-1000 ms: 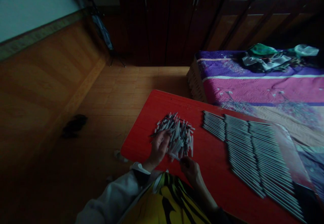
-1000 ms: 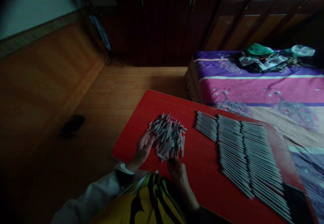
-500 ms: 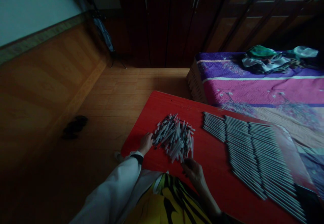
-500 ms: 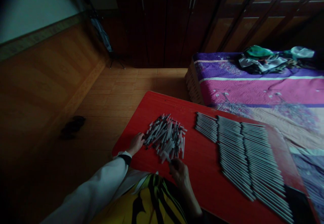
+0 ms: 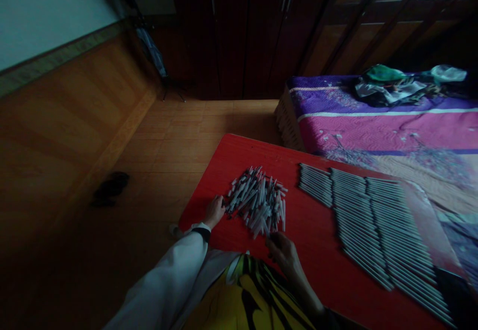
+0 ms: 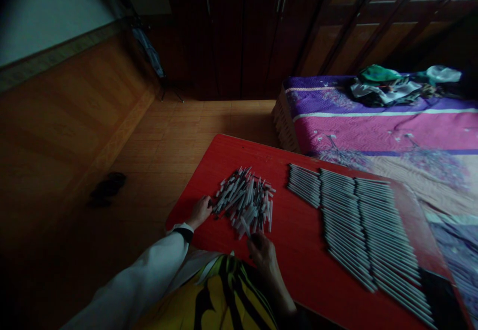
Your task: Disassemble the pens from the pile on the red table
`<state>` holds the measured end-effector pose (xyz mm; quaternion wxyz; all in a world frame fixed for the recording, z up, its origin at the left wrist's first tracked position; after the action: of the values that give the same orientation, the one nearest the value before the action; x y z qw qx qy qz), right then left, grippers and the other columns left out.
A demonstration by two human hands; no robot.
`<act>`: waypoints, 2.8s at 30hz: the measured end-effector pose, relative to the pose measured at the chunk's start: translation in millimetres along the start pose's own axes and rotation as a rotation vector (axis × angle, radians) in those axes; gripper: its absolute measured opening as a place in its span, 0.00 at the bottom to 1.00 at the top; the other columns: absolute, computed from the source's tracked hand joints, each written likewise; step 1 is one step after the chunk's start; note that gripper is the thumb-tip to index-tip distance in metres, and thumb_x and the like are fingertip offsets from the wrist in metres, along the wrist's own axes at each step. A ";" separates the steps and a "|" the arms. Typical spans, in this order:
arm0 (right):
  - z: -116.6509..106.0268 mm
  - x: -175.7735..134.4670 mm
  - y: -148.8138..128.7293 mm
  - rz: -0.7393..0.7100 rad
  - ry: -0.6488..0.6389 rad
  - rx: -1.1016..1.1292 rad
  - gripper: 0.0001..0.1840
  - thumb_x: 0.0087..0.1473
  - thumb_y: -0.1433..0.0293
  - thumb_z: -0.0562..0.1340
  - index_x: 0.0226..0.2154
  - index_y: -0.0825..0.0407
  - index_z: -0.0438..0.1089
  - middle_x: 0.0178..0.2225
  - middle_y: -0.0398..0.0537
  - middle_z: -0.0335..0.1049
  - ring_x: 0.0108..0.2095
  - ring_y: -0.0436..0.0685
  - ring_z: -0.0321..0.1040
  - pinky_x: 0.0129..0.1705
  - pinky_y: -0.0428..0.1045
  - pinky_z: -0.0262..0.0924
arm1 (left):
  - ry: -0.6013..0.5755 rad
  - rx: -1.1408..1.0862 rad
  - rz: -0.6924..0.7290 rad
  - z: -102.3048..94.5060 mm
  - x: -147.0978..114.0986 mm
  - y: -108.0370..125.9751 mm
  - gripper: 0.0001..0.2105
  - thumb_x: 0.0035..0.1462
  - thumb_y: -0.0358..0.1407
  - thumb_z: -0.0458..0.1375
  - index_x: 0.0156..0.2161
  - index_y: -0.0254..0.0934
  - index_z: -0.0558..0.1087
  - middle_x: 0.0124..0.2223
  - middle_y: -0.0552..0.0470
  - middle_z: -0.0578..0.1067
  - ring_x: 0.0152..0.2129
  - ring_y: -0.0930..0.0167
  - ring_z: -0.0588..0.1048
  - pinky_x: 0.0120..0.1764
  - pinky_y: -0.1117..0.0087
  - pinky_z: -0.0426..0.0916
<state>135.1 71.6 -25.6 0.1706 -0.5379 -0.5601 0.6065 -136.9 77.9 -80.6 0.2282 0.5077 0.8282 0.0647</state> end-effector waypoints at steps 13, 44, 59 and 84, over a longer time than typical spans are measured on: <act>-0.7 -2.4 -7.7 -0.015 0.017 -0.012 0.18 0.44 0.56 0.58 0.29 0.56 0.65 0.20 0.43 0.65 0.18 0.51 0.64 0.18 0.45 0.59 | 0.021 -0.022 0.049 -13.5 11.3 15.8 0.14 0.58 0.33 0.48 0.50 0.35 0.63 0.47 0.42 0.70 0.45 0.67 0.68 0.43 0.69 0.61; -7.5 18.3 -38.7 -0.162 0.183 -0.088 0.18 0.48 0.59 0.56 0.33 0.58 0.66 0.20 0.46 0.67 0.18 0.51 0.64 0.18 0.44 0.57 | -0.495 -1.102 0.131 23.3 -82.2 138.5 0.09 0.49 0.36 0.50 0.32 0.33 0.67 0.20 0.58 0.66 0.14 0.78 0.64 0.18 0.78 0.58; -11.5 10.3 -43.3 -0.185 0.193 -0.237 0.17 0.50 0.61 0.54 0.32 0.58 0.70 0.20 0.48 0.69 0.20 0.53 0.65 0.21 0.44 0.57 | -0.423 -1.201 0.128 -2.8 -74.8 135.2 0.14 0.51 0.44 0.54 0.29 0.32 0.68 0.22 0.55 0.68 0.15 0.77 0.66 0.18 0.77 0.58; -13.9 -2.0 -50.0 -0.091 0.212 -0.651 0.13 0.52 0.66 0.55 0.33 0.50 0.74 0.28 0.48 0.75 0.29 0.55 0.71 0.26 0.44 0.53 | -0.297 -1.148 0.155 -58.4 -55.4 122.2 0.13 0.51 0.43 0.53 0.33 0.33 0.68 0.25 0.52 0.74 0.21 0.71 0.74 0.25 0.72 0.68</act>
<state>127.7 92.6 21.4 0.0741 -0.5987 -0.7268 0.3285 -42.6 95.2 29.9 0.5742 0.3657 0.5807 0.4465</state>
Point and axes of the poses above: each hand's wrist, its own x-axis towards the middle knuckle, its own z-axis out of the palm, y = z × x, the point moved 9 cm from there along x, towards the middle knuckle
